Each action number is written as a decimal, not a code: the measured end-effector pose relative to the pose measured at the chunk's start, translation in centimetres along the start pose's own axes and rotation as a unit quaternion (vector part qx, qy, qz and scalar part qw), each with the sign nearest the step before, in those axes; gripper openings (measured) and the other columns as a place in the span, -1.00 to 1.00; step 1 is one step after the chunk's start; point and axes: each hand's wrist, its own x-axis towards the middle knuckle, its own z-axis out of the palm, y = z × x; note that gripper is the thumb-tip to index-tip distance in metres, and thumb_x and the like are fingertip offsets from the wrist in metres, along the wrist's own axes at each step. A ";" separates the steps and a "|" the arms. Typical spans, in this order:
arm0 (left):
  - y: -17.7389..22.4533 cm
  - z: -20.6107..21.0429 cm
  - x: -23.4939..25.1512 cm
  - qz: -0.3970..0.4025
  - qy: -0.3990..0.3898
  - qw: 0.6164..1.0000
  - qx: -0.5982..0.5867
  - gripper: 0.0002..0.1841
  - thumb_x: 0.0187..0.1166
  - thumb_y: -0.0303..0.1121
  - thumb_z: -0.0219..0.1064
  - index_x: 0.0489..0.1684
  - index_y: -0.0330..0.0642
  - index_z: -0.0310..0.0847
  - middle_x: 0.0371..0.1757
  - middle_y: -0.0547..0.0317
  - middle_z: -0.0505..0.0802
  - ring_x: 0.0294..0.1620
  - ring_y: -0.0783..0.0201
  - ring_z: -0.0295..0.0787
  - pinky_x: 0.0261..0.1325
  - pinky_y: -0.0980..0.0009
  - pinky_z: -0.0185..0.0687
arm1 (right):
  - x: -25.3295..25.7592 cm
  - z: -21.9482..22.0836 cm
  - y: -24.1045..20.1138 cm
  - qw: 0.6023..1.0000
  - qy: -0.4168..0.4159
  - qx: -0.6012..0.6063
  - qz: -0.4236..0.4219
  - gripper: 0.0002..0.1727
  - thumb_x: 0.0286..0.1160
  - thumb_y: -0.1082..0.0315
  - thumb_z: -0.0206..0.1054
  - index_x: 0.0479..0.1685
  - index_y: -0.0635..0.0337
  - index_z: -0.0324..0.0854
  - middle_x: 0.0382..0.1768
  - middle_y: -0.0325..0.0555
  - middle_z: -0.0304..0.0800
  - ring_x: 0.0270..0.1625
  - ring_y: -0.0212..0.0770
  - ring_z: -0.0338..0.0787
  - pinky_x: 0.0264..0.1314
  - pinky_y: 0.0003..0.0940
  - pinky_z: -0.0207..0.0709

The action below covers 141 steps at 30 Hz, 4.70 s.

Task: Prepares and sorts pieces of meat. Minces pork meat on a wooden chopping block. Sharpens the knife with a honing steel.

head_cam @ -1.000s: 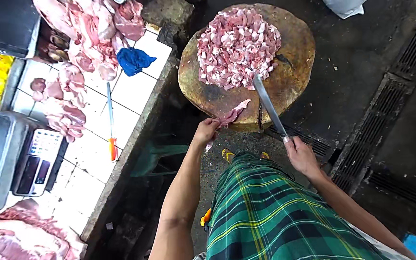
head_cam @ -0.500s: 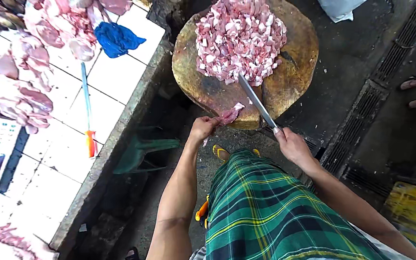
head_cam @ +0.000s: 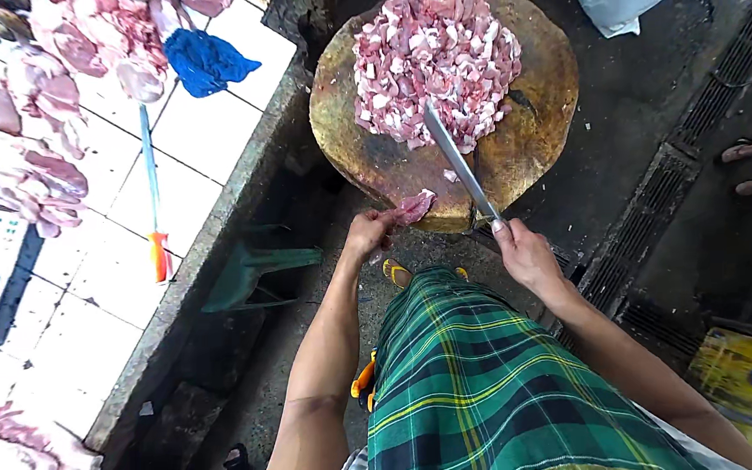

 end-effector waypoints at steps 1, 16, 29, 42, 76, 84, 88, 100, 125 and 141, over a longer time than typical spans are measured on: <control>0.0 0.0 0.1 0.005 -0.001 1.000 -0.004 -0.68 0.68 -0.10 0.34 0.04 -0.21 0.67 -0.28 0.10 0.86 -0.57 0.31 0.71 -0.48 0.33 0.72 | -0.4 -0.4 -0.4 0.999 0.032 0.022 -0.026 -0.33 0.83 -0.28 -0.17 0.07 0.13 0.60 -0.51 0.00 0.65 -0.47 0.04 0.74 -0.40 0.12 0.62; 1.0 0.8 -0.5 0.018 -0.004 1.000 0.015 -0.67 0.73 -0.10 0.28 0.08 -0.21 0.68 -0.18 0.09 0.91 -0.52 0.26 0.78 -0.42 0.28 0.78 | -0.9 0.7 -1.0 0.990 0.058 0.073 -0.108 -0.39 0.83 -0.25 -0.11 0.01 0.10 0.60 -0.63 -0.17 0.58 -0.61 -0.15 0.66 -0.57 -0.06 0.59; 6.4 3.0 -0.9 0.097 -0.069 0.992 0.031 -0.66 0.80 -0.10 0.21 0.09 -0.20 0.71 -0.31 0.02 0.89 -0.52 0.22 0.79 -0.40 0.23 0.79 | 0.4 -0.5 2.2 0.998 -0.006 0.041 0.049 -0.27 0.79 -0.35 -0.20 0.04 0.13 0.60 -0.43 0.06 0.68 -0.39 0.08 0.77 -0.30 0.16 0.66; 3.4 3.5 1.0 0.015 -0.005 0.984 0.178 -0.53 0.63 0.06 0.36 0.25 -0.11 0.69 -0.17 -0.05 0.90 -0.30 0.05 0.90 -0.11 -0.04 0.87 | 0.4 1.2 1.5 0.999 -0.037 -0.016 0.033 -0.25 0.78 -0.37 -0.19 0.09 0.15 0.60 -0.36 0.11 0.74 -0.26 0.18 0.82 -0.21 0.27 0.67; 3.2 4.9 1.0 0.129 0.088 0.942 0.296 -0.45 0.46 -0.10 0.52 0.36 -0.18 0.57 0.12 -0.15 0.87 0.17 -0.18 0.84 0.23 -0.30 0.69 | -0.3 -0.8 0.2 1.000 0.009 0.006 0.023 -0.28 0.80 -0.33 -0.20 0.10 0.14 0.59 -0.41 0.08 0.71 -0.33 0.14 0.80 -0.28 0.23 0.64; 1.6 5.2 1.6 0.151 0.124 0.942 0.272 -0.69 0.51 -0.25 0.43 0.11 -0.20 0.68 0.05 -0.15 0.83 0.09 -0.13 0.83 0.17 -0.21 0.73 | 0.3 3.6 0.5 0.999 0.014 0.012 -0.051 -0.35 0.79 -0.32 -0.12 0.04 0.09 0.58 -0.50 -0.03 0.67 -0.46 0.02 0.76 -0.43 0.09 0.66; 0.9 5.2 2.0 0.170 0.137 0.931 0.293 -0.68 0.57 -0.22 0.39 0.18 -0.16 0.70 0.11 -0.14 0.83 0.09 -0.14 0.83 0.17 -0.24 0.72 | 0.7 2.0 0.3 0.999 -0.039 -0.011 0.017 -0.26 0.78 -0.36 -0.21 0.10 0.13 0.60 -0.36 0.07 0.75 -0.25 0.12 0.83 -0.19 0.20 0.68; 0.2 5.7 2.2 0.183 0.153 0.932 0.273 -0.71 0.57 -0.28 0.38 0.18 -0.14 0.73 0.17 -0.13 0.81 0.14 -0.10 0.82 0.23 -0.16 0.73 | 1.0 1.9 0.8 0.996 -0.083 -0.024 0.022 -0.22 0.75 -0.40 -0.20 0.06 0.13 0.62 -0.33 0.09 0.75 -0.20 0.14 0.82 -0.15 0.23 0.67; 1.3 4.4 5.4 0.435 0.128 0.821 0.348 -0.59 0.53 -0.23 0.30 0.34 -0.10 0.68 0.46 0.11 0.76 0.62 0.04 0.54 0.62 -0.06 0.41 | -1.7 0.2 -0.9 0.967 0.181 0.082 -0.159 -0.43 0.82 -0.18 -0.04 -0.01 0.17 0.59 -0.66 -0.21 0.53 -0.68 -0.24 0.57 -0.68 -0.19 0.50; -1.2 3.0 6.8 0.412 0.220 0.817 0.338 -0.74 0.63 -0.23 0.30 0.08 -0.12 0.82 0.21 -0.04 0.83 0.40 -0.07 0.67 0.51 0.03 0.55 | 0.7 2.6 -0.5 0.991 0.065 0.023 -0.113 -0.40 0.80 -0.23 -0.04 0.00 0.15 0.62 -0.58 -0.12 0.62 -0.54 -0.09 0.70 -0.49 -0.02 0.63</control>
